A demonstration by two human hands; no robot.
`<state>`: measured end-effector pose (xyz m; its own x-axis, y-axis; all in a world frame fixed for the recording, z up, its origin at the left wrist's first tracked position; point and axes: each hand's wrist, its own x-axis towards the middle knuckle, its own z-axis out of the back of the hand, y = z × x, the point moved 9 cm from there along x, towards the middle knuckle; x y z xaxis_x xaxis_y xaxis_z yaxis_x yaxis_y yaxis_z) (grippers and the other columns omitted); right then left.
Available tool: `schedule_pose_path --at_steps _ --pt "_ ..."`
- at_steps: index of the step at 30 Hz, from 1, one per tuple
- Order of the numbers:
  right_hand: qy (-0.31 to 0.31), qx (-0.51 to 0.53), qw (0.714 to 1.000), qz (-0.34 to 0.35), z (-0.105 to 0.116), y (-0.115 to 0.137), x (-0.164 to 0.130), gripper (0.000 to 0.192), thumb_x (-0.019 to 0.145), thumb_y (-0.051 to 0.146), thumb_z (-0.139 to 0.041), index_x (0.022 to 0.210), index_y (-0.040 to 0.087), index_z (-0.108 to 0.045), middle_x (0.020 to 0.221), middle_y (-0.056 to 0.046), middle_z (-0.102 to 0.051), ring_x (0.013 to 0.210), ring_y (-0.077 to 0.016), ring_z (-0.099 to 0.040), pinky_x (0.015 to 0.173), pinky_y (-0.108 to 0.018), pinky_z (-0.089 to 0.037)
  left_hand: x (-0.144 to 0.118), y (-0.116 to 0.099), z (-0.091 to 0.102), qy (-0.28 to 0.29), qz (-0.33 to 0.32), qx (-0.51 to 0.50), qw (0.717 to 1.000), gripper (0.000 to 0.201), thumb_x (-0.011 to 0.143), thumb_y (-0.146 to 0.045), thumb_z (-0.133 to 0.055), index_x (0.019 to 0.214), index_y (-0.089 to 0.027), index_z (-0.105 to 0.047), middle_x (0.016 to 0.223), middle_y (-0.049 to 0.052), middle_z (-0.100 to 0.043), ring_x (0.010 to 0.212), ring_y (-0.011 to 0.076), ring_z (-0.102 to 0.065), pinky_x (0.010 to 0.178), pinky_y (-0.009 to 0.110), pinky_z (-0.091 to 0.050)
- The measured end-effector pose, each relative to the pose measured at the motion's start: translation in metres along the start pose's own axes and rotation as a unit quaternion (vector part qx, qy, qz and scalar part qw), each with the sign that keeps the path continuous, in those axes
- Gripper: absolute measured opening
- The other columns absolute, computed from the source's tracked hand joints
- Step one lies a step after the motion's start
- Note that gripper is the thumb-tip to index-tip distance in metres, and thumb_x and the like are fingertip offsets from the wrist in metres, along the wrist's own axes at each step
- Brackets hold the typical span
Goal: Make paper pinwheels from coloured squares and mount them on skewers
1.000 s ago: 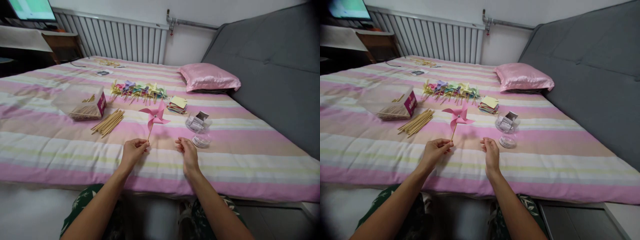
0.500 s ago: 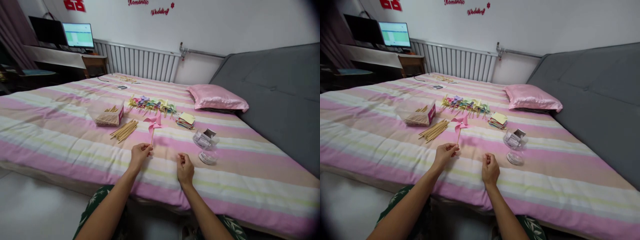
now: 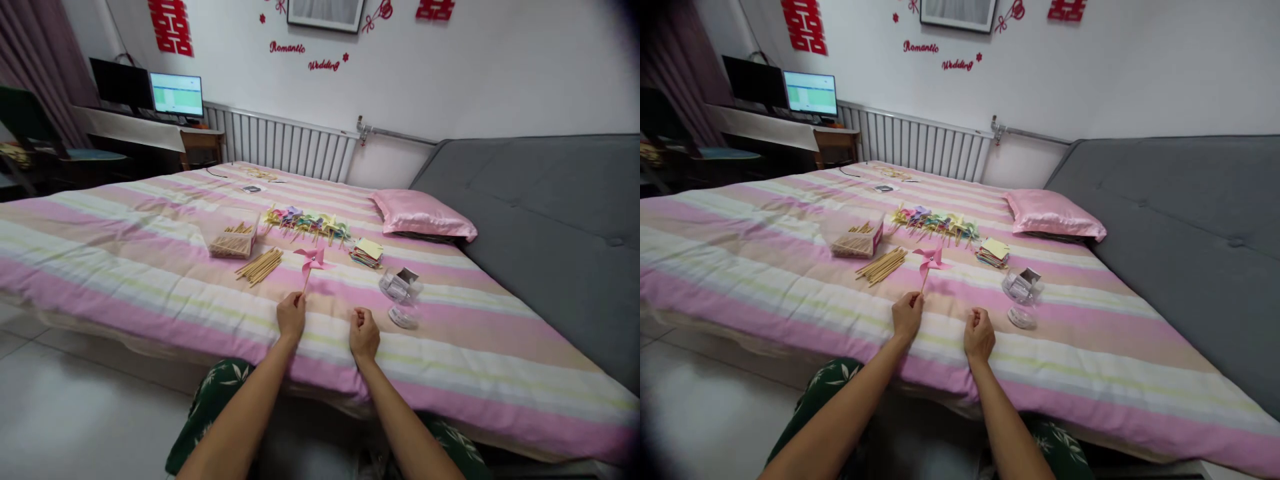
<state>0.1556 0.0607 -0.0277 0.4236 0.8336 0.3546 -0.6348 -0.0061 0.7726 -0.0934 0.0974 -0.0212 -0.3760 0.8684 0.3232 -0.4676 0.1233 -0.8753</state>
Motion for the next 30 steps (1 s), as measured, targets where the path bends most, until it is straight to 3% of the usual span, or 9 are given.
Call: schedule_pose_path --at_steps 12,22,27,30 --pt "-0.002 -0.004 1.000 -0.003 -0.005 0.001 0.002 0.032 0.084 0.039 -0.038 0.096 0.018 -0.059 0.081 -0.006 -0.065 0.070 -0.0209 -0.058 0.063 -0.029 -0.037 0.001 -0.008 -0.006 -0.004 -0.044 0.100 0.994 0.024 0.084 -0.029 -0.047 0.091 -0.017 -0.066 0.080 0.010 -0.070 0.074 0.0210 -0.063 0.070 0.030 -0.042" --pt "-0.001 0.003 1.000 -0.012 -0.004 0.001 0.003 0.034 0.084 0.040 -0.037 0.098 0.018 -0.059 0.078 -0.006 -0.065 0.068 -0.0203 -0.057 0.063 -0.029 -0.038 0.003 -0.006 -0.012 -0.001 -0.045 0.120 0.992 0.024 0.085 -0.030 -0.046 0.092 -0.018 -0.065 0.082 0.009 -0.070 0.075 0.0210 -0.063 0.071 0.030 -0.042" --pt "0.009 0.136 0.986 -0.090 -0.002 -0.013 0.007 0.029 0.075 0.040 -0.050 0.093 0.018 -0.059 0.078 -0.005 -0.065 0.068 -0.0202 -0.058 0.064 -0.030 -0.041 0.002 -0.009 -0.008 0.003 -0.049 0.106 0.993 0.025 0.085 -0.031 -0.045 0.091 -0.018 -0.065 0.081 0.009 -0.070 0.073 0.0206 -0.063 0.069 0.030 -0.043" --pt "0.000 0.186 0.975 -0.119 -0.002 -0.013 0.024 0.031 0.072 0.038 -0.053 0.094 0.017 -0.057 0.072 -0.004 -0.064 0.063 -0.0192 -0.058 0.059 -0.029 -0.042 0.002 -0.011 -0.005 0.003 -0.048 0.092 0.995 0.025 0.085 -0.032 -0.045 0.090 -0.018 -0.065 0.079 0.008 -0.070 0.072 0.0205 -0.063 0.069 0.030 -0.044"
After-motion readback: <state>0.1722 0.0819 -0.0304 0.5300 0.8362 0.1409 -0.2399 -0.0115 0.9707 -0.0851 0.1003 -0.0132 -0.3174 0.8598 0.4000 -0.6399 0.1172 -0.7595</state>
